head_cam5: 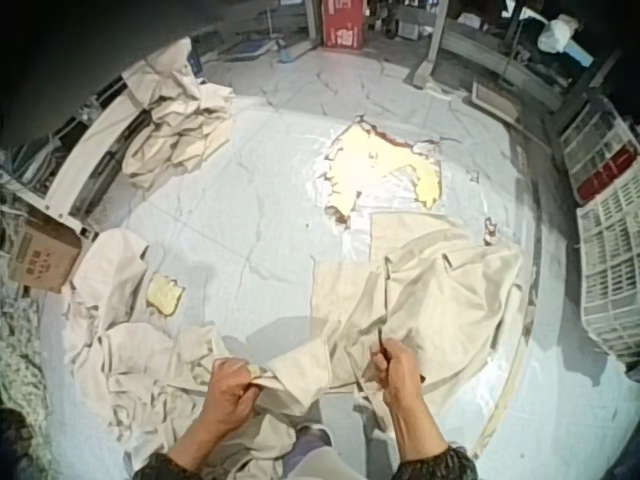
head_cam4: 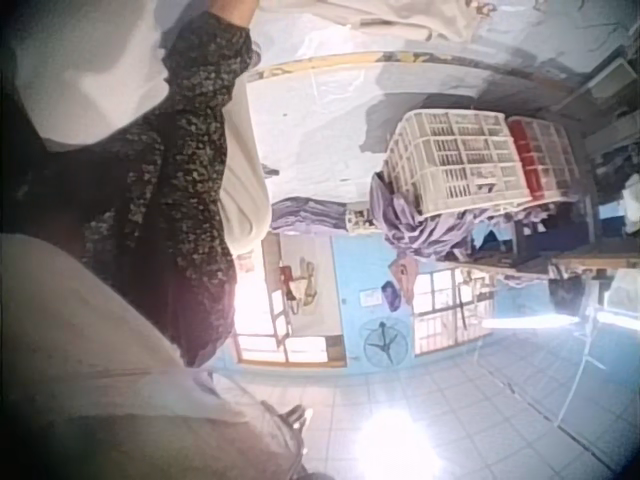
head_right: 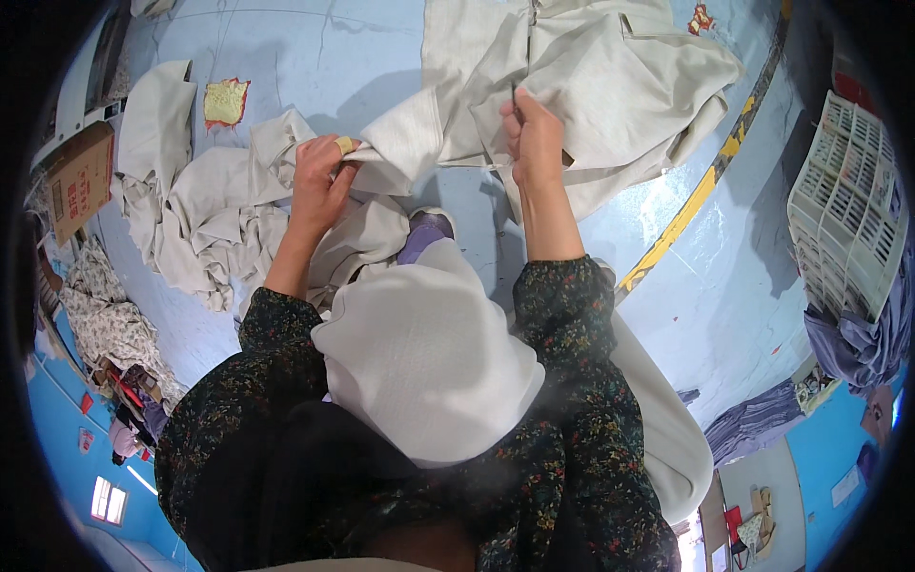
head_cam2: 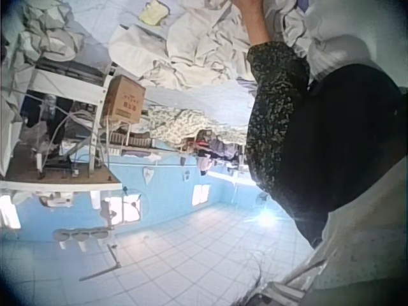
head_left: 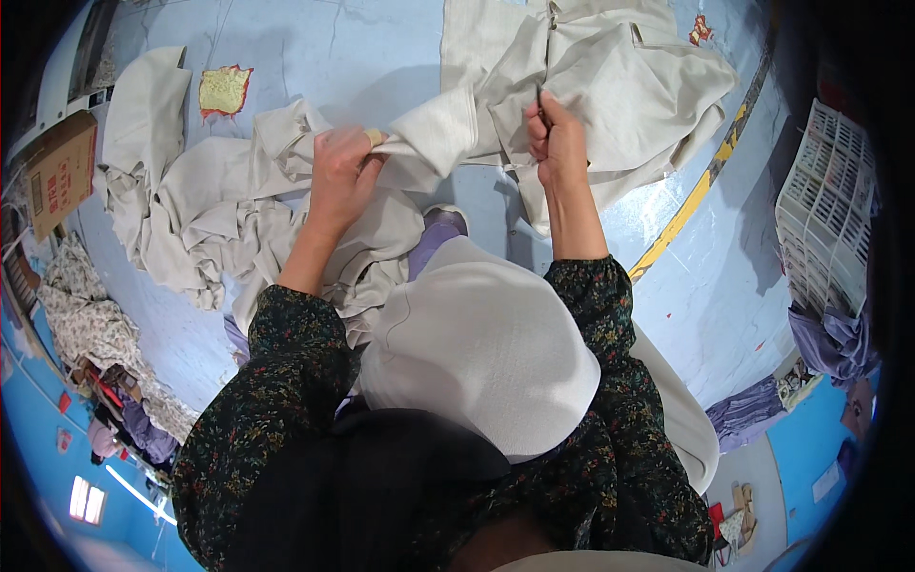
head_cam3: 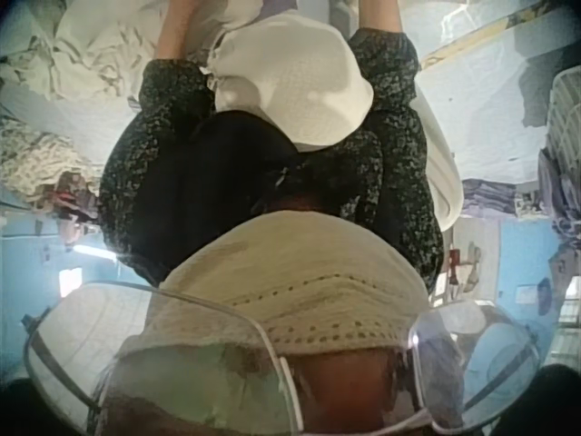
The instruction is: Snipping excess threads from fabric pieces in a garment factory.
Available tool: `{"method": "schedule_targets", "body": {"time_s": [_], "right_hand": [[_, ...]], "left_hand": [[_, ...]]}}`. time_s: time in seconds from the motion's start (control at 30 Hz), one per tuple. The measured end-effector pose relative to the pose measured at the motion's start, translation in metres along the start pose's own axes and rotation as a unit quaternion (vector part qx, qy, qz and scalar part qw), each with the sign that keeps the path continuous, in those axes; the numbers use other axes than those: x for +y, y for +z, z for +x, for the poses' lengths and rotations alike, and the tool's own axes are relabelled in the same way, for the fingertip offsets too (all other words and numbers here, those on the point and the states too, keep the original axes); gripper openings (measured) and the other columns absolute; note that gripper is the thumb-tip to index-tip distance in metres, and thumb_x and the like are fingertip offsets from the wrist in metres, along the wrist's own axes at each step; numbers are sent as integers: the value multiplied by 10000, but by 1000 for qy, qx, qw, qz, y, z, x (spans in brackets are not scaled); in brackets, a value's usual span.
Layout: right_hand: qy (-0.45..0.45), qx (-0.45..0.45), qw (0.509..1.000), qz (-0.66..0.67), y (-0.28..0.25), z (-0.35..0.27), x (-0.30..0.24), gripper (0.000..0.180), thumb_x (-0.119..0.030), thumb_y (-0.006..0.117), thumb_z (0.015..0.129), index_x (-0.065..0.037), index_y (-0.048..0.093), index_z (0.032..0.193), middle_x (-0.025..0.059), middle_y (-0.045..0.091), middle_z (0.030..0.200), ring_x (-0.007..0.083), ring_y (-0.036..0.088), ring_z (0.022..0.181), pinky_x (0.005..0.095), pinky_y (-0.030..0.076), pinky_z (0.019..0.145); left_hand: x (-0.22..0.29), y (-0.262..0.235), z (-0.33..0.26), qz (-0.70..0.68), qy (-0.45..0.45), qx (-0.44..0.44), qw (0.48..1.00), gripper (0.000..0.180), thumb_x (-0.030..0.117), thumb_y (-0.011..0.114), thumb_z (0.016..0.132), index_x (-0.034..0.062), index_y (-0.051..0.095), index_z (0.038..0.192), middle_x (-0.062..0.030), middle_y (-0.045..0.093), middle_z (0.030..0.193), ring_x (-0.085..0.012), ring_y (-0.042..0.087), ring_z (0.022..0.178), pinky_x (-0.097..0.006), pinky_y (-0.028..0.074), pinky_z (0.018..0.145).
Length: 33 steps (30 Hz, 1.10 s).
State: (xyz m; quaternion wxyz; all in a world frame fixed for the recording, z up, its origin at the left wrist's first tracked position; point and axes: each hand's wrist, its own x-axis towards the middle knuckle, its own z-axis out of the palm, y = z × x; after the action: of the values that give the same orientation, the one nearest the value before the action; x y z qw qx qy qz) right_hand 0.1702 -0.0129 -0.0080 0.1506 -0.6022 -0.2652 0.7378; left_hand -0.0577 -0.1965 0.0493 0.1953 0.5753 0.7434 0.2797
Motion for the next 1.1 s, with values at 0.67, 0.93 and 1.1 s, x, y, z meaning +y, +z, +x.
{"method": "schedule_targets", "body": {"time_s": [0.67,0.93,1.1], "right_hand": [[-423,364,830,4,-104,-80,-216,436,-401,402,1053,-22,613,1006,15,563,720,62,351,486,213,246,446],[51,-156,967,-193,49,-59,-25,433,-448,450,1012,-99,623,823,-74,407,585,42,259,472,234,183,439],[41,-181,973,-136,63,-43,-10,431,-438,451,1014,-91,611,815,-74,385,569,48,244,457,238,168,430]], "left_hand": [[-14,31,24,-53,-97,-96,989,165,168,627,896,22,564,940,-189,617,790,-411,586,824,-507,435,697],[25,24,36,-140,-185,-110,966,297,256,569,926,-17,461,878,-258,572,820,-448,558,807,-487,421,691],[23,29,26,-137,-119,-61,982,322,243,570,975,-15,432,841,-188,475,696,-327,456,640,-403,402,617]]}}
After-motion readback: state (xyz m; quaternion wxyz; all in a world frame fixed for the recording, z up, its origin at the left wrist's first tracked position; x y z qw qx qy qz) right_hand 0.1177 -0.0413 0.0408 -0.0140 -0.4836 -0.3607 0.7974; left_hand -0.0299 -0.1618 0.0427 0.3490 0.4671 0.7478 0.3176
